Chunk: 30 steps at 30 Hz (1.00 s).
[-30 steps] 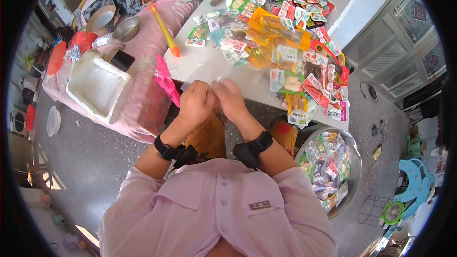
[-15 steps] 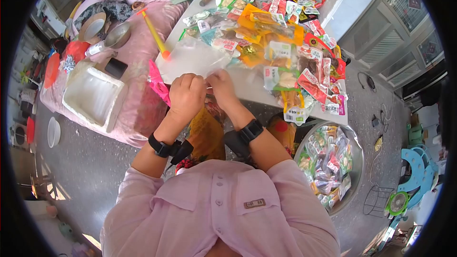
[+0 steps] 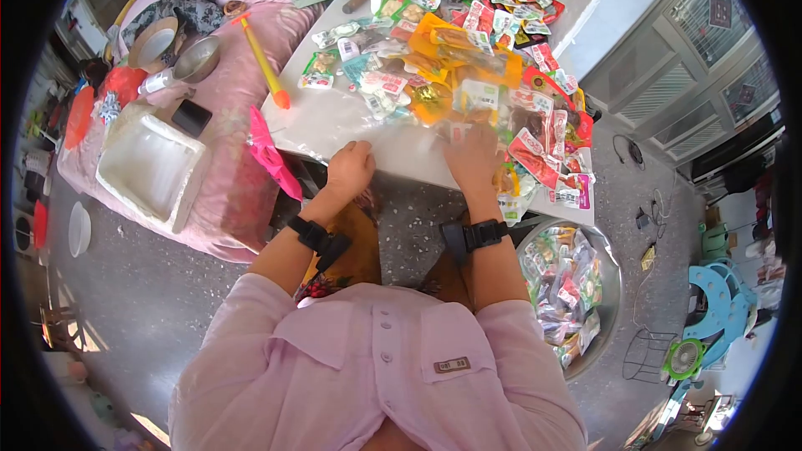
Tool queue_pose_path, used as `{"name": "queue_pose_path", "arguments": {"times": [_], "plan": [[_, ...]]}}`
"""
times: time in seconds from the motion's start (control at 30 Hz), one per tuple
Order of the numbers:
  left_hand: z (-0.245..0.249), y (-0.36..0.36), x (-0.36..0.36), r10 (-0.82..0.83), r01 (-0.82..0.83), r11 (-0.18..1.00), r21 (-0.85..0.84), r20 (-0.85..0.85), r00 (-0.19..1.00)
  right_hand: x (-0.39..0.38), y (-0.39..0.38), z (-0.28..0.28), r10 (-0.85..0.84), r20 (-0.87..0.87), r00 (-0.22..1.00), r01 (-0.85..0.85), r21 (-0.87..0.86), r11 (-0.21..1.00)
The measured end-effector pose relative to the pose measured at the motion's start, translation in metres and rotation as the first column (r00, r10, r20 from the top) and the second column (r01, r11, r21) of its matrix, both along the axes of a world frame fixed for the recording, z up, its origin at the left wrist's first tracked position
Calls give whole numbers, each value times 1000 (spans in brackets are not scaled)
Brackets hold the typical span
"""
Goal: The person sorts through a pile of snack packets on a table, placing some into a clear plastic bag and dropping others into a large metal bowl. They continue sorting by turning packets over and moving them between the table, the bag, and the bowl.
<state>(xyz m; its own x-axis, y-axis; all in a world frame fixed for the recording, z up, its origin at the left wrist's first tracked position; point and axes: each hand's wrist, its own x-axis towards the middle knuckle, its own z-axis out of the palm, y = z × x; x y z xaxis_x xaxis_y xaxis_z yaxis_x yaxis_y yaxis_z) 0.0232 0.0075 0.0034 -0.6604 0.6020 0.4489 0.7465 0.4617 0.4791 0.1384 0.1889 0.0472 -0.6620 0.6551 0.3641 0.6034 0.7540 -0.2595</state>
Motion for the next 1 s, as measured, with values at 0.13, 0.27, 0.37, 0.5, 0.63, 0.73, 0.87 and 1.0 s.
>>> {"name": "queue_pose_path", "arguments": {"times": [0.13,0.27,0.37,0.5,0.63,0.73,0.87,1.0], "plan": [[0,0,-1,-19,19,999,-35,17,1000,-2,15,-16,-31,142,989,44,-86,995],[-3,-1,-2,-3,4,1000,-24,48,999,-2,11,-13,70,272,960,-45,-98,994],[-4,0,-2,12,-10,999,-34,58,998,-1,23,-31,129,243,961,-136,15,991],[2,0,0,14,-10,999,-38,99,995,12,31,-11,160,117,980,-160,-10,987],[2,1,0,37,-28,998,-62,158,987,34,28,31,96,-306,947,-143,-135,980],[1,1,1,24,-16,999,-47,180,983,47,28,31,32,-630,776,-332,-364,870],[1,4,4,20,-6,997,-71,190,982,44,-6,34,-527,-673,519,-733,-667,131],[5,5,7,9,-11,1000,12,194,981,31,-29,9,-535,-641,551,-746,-665,27]]}}
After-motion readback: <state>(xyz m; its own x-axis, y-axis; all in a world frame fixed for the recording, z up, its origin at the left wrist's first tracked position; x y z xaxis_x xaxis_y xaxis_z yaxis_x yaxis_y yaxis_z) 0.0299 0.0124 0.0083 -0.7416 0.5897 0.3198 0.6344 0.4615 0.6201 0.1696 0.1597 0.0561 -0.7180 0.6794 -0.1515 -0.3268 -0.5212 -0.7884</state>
